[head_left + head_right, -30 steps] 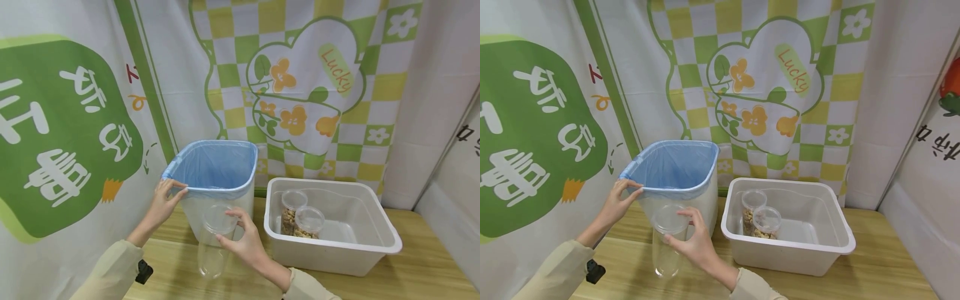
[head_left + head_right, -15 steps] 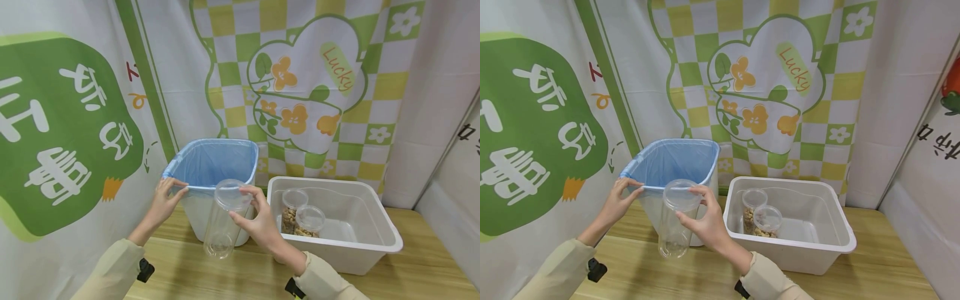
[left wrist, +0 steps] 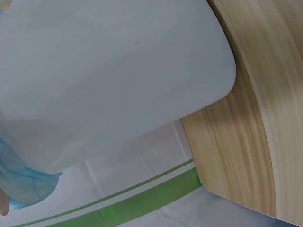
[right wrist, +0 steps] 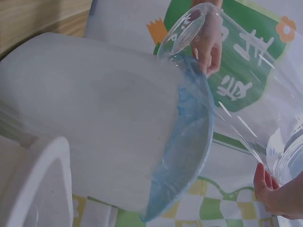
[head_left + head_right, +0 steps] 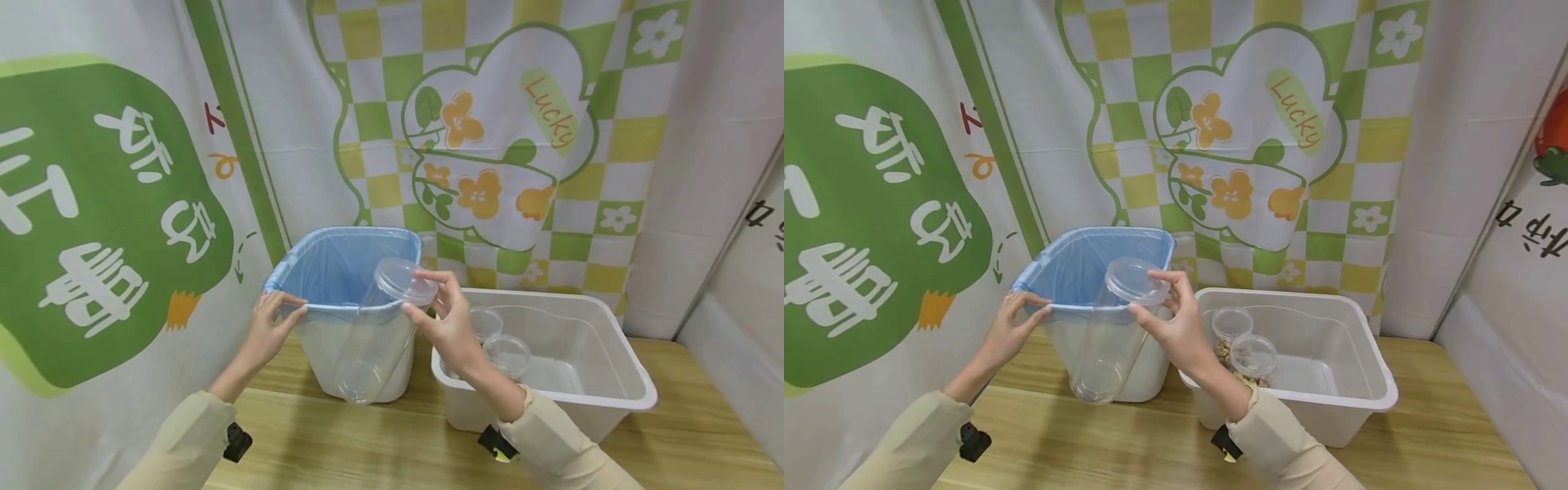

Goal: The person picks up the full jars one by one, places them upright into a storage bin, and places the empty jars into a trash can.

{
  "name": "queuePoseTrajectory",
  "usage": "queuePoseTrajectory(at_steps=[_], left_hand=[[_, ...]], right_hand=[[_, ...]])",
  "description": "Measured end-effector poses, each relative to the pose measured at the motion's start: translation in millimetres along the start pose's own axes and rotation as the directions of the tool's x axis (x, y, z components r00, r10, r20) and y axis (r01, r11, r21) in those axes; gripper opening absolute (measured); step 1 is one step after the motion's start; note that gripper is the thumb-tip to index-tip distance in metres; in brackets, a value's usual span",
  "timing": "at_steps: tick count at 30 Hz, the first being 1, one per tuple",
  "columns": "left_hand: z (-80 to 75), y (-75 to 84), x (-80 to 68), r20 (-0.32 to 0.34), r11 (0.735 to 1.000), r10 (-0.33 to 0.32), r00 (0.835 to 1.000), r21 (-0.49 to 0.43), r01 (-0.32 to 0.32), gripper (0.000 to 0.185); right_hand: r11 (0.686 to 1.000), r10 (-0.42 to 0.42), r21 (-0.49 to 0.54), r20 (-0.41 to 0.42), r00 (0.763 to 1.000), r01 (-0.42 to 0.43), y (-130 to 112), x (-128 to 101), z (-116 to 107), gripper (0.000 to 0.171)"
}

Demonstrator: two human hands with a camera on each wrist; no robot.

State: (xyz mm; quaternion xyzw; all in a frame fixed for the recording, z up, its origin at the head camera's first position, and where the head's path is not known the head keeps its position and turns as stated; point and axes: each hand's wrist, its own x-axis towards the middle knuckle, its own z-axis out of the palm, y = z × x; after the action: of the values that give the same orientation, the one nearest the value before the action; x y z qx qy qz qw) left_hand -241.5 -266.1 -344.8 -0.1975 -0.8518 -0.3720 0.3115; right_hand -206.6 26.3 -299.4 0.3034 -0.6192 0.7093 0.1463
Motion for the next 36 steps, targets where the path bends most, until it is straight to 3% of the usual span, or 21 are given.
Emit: queuePoseTrajectory(at_steps=[14,24,30,36], left_hand=[[0.5,0.5,0.5,0.011,1.000,-0.005,1.000,0.001,0.005,0.010],[-1.4,0.6,-0.6,0.017,1.000,-0.013,1.000,0.001,0.013,0.009],[-1.1,0.3,-0.9,0.023,1.000,-0.012,1.000,0.010,0.011,0.010],[-0.9,0.8,-0.8,0.012,1.000,-0.003,1.000,0.005,0.003,0.010]], right_hand=[[0.992,-0.025,0.118,-0.132,0.991,0.041,-21.0,23.7,-27.3,0.040],[0.980,-0.019,0.186,-0.238,0.971,0.064,-31.0,36.5,-33.8,0.037],[0.986,0.002,0.161,-0.275,0.961,0.044,-32.0,50.7,-33.1,0.038],[1.000,0.025,0.002,-0.267,0.963,-0.026,-23.8,70.4,-29.5,0.045]])
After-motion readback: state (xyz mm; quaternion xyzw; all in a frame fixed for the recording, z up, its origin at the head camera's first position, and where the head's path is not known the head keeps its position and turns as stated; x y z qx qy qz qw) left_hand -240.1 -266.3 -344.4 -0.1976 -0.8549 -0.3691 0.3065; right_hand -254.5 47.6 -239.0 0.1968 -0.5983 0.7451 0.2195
